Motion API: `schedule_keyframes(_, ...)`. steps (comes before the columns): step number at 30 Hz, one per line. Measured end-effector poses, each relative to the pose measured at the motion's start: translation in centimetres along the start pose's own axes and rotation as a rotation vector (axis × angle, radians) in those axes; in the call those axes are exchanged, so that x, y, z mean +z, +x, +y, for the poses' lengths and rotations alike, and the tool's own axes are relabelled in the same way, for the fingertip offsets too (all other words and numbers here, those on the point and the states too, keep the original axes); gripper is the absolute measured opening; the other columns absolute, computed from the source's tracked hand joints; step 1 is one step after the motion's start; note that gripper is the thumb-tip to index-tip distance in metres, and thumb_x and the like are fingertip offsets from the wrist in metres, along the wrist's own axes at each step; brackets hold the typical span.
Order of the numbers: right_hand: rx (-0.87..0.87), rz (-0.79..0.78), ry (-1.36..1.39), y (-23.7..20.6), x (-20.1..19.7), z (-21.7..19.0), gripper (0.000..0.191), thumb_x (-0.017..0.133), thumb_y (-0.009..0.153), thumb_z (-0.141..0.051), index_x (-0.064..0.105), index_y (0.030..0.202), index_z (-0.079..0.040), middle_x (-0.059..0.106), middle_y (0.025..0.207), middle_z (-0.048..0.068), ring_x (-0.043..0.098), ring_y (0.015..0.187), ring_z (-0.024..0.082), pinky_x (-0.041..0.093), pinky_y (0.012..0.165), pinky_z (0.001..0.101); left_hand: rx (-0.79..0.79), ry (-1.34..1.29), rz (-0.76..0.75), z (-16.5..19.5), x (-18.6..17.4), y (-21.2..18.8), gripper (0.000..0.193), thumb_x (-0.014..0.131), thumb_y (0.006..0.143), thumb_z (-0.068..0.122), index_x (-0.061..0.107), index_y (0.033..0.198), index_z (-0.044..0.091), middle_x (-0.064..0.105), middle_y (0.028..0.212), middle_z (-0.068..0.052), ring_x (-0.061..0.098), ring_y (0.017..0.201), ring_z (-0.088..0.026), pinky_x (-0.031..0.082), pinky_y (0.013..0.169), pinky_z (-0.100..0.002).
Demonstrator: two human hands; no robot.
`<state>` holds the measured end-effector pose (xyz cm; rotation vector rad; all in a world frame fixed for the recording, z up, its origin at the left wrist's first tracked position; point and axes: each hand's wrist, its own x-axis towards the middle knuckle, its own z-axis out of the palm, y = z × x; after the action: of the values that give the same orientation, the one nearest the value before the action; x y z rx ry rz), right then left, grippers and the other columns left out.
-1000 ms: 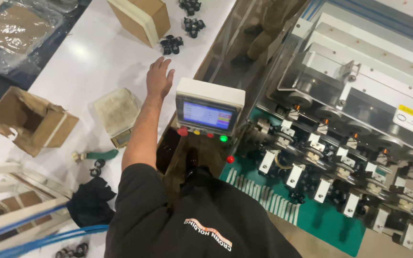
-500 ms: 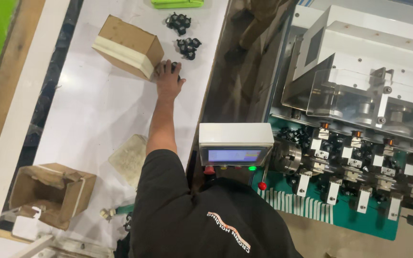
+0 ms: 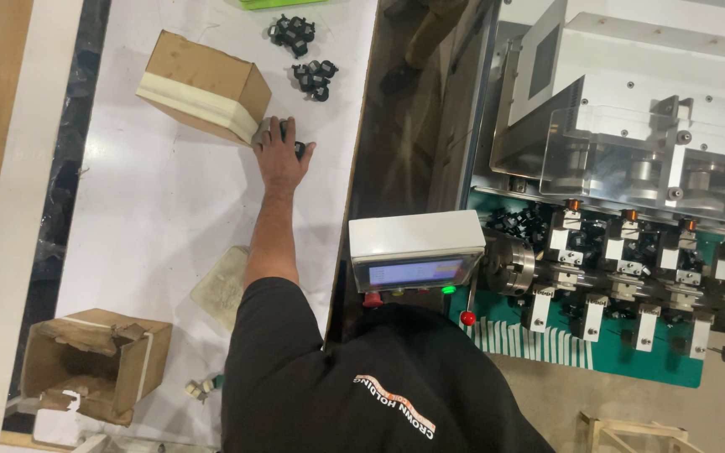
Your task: The person sits at an industrial capping machine, picking up small black caps and placing them one at a time into the machine's stations. They briefly wipe the machine with a black cloth, use scissors to trim near the machine's rail, and continue loading caps while moving finished parts aside.
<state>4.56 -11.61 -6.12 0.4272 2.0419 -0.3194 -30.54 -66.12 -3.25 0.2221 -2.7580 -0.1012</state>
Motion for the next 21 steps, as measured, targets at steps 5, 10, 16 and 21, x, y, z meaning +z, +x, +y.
schedule_keyframes(5, 0.012, 0.006, 0.017, 0.2, 0.1, 0.2, 0.041, 0.064, 0.091, -0.032, 0.065, 0.13, -0.017, 0.069, 0.129, 0.015, 0.065, 0.121, 0.036, 0.053, 0.101, 0.044, -0.043, 0.066, -0.143, 0.7, -0.9, -0.3, 0.053, 0.069, 0.094, 0.055, 0.06, 0.123, 0.012, 0.054, 0.124, -0.013, 0.058, 0.104, -0.035, 0.052, 0.07, -0.053)
schedule_keyframes(10, 0.022, 0.012, 0.046, 0.1, 1.0, 0.5, 0.042, 0.064, 0.091, -0.032, 0.065, 0.13, -0.017, 0.069, 0.13, 0.015, 0.064, 0.122, 0.036, 0.053, 0.101, 0.0439, -0.038, 0.161, -0.108, 1.5, -1.8, 0.3, 0.047, 0.068, 0.091, 0.05, 0.062, 0.117, 0.011, 0.055, 0.114, -0.011, 0.062, 0.097, -0.034, 0.057, 0.053, -0.047)
schedule_keyframes(16, 0.024, 0.015, 0.052, 0.9, 1.1, 0.4, 0.043, 0.065, 0.091, -0.032, 0.065, 0.131, -0.017, 0.069, 0.131, 0.015, 0.064, 0.124, 0.036, 0.053, 0.102, 0.0438, -0.169, -0.024, -0.065, 1.5, -0.6, 0.9, 0.039, 0.07, 0.088, 0.048, 0.066, 0.107, 0.014, 0.058, 0.112, -0.015, 0.065, 0.092, -0.037, 0.058, 0.059, -0.048)
schedule_keyframes(21, 0.029, 0.011, 0.048, 1.9, 1.1, 0.9, 0.044, 0.065, 0.091, -0.032, 0.065, 0.132, -0.017, 0.069, 0.132, 0.015, 0.063, 0.125, 0.036, 0.052, 0.103, 0.0437, -0.962, -1.437, -0.051, -0.2, -1.2, 0.5, 0.042, 0.056, 0.101, 0.06, 0.066, 0.115, 0.022, 0.066, 0.104, -0.008, 0.063, 0.085, -0.026, 0.047, 0.064, -0.036)
